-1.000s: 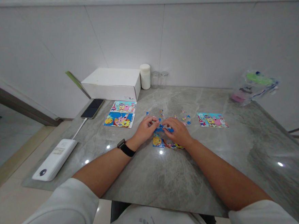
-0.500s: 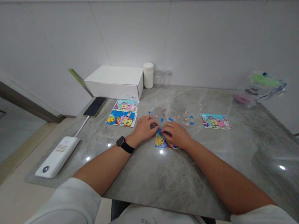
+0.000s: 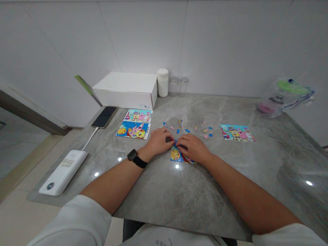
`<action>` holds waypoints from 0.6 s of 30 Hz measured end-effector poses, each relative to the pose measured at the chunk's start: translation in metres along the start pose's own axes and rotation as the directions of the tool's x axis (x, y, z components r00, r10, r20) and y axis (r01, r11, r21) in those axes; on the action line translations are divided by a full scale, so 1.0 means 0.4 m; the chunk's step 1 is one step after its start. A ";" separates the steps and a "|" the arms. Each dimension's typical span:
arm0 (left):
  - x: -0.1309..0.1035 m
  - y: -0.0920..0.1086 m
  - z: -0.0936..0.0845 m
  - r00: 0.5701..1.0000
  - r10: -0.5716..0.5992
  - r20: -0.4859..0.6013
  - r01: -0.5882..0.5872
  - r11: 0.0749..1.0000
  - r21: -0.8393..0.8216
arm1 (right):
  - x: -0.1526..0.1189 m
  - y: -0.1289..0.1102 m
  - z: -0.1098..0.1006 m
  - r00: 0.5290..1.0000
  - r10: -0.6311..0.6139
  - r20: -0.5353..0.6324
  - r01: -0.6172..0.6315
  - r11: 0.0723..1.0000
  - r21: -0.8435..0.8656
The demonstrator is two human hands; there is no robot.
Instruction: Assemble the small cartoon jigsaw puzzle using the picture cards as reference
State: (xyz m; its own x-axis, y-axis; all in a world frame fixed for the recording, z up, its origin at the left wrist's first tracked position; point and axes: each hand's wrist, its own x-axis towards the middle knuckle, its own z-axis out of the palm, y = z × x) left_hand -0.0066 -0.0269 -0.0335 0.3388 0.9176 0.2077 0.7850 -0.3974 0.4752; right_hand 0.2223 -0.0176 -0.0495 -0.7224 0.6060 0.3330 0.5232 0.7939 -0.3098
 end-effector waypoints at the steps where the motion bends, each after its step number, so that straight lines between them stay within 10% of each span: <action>1: 0.000 -0.002 0.000 1.000 0.003 -0.001 -0.003 1.000 -0.004 | 0.000 -0.001 -0.001 1.000 -0.002 0.001 0.002 1.000 0.002; 18: -0.001 0.000 -0.007 0.999 -0.016 0.046 0.013 0.998 0.056 | -0.014 0.007 -0.012 0.999 0.016 -0.037 -0.018 0.998 -0.054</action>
State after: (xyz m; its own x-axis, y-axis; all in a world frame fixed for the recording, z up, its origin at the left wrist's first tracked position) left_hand -0.0081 -0.0273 -0.0312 0.3501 0.9228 0.1607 0.8170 -0.3847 0.4296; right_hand 0.2298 -0.0185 -0.0480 -0.6969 0.6198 0.3607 0.5595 0.7846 -0.2671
